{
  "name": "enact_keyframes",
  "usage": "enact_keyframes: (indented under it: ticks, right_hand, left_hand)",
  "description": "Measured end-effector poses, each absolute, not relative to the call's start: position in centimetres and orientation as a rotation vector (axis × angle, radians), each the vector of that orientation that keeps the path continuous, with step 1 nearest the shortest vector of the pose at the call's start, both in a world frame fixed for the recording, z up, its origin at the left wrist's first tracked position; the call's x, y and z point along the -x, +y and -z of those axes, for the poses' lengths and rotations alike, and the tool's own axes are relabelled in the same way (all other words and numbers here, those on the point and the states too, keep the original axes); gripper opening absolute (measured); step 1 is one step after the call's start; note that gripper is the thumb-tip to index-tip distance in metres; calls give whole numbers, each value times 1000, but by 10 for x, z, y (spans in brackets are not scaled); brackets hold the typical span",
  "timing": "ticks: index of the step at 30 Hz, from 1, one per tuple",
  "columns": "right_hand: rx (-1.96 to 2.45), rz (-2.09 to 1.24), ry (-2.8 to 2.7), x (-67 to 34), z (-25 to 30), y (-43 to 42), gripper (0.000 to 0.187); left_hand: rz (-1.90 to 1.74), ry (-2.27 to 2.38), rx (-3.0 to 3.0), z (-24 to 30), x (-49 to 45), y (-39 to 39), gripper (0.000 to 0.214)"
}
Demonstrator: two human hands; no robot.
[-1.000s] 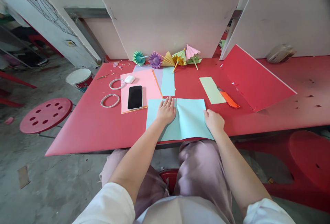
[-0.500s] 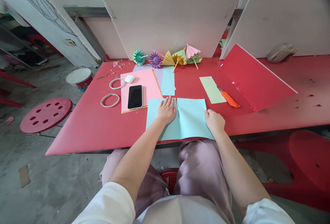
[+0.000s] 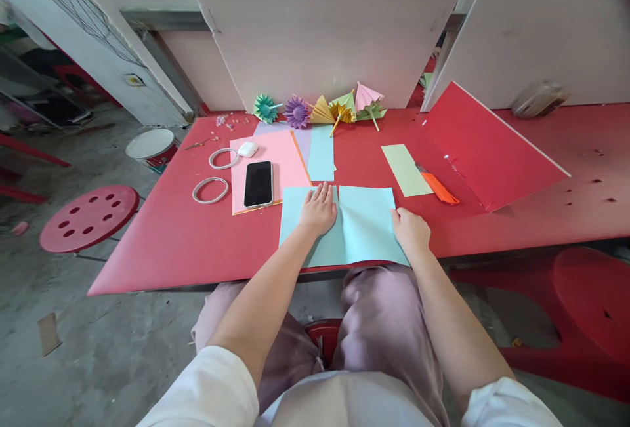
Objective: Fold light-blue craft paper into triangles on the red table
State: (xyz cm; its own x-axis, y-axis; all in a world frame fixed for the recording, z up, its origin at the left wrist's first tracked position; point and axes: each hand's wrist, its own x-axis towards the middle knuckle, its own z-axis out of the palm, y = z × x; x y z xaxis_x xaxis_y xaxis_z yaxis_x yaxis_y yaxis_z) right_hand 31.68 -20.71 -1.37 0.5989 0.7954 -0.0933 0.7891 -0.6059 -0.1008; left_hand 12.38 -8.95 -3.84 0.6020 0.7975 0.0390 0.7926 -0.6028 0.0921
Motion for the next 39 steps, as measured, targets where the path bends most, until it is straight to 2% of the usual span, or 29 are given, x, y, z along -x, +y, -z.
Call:
enact_keyframes:
  ticks: [20,26,29,32,36,39]
  right_hand:
    - [2646,-207,-1308,-324,18,-213,39]
    - [2313,-491,-1126,-343,17,-225,48]
    - [2220,-614,-1148,-345,18,-233,40]
    - [2192,-491,-1168,-337,22,-241,30]
    - [2023,-127,-1072,-323,32,-250,35]
    - [1956,-140,-950,-320,35,-249,35]
  left_hand:
    - [-118,1351,-2734,37,-123,-89,56]
    - [-159,1334,-2724,35,-125,-90,56]
    - [-194,1349,-2709,29,-120,-93,56]
    - [-338,1437,-2616,23,-102,-96,57]
    - [-603,1529,-2294,18,-65,-99,63]
    - [-625,1530,-2176,19,-47,-100,64]
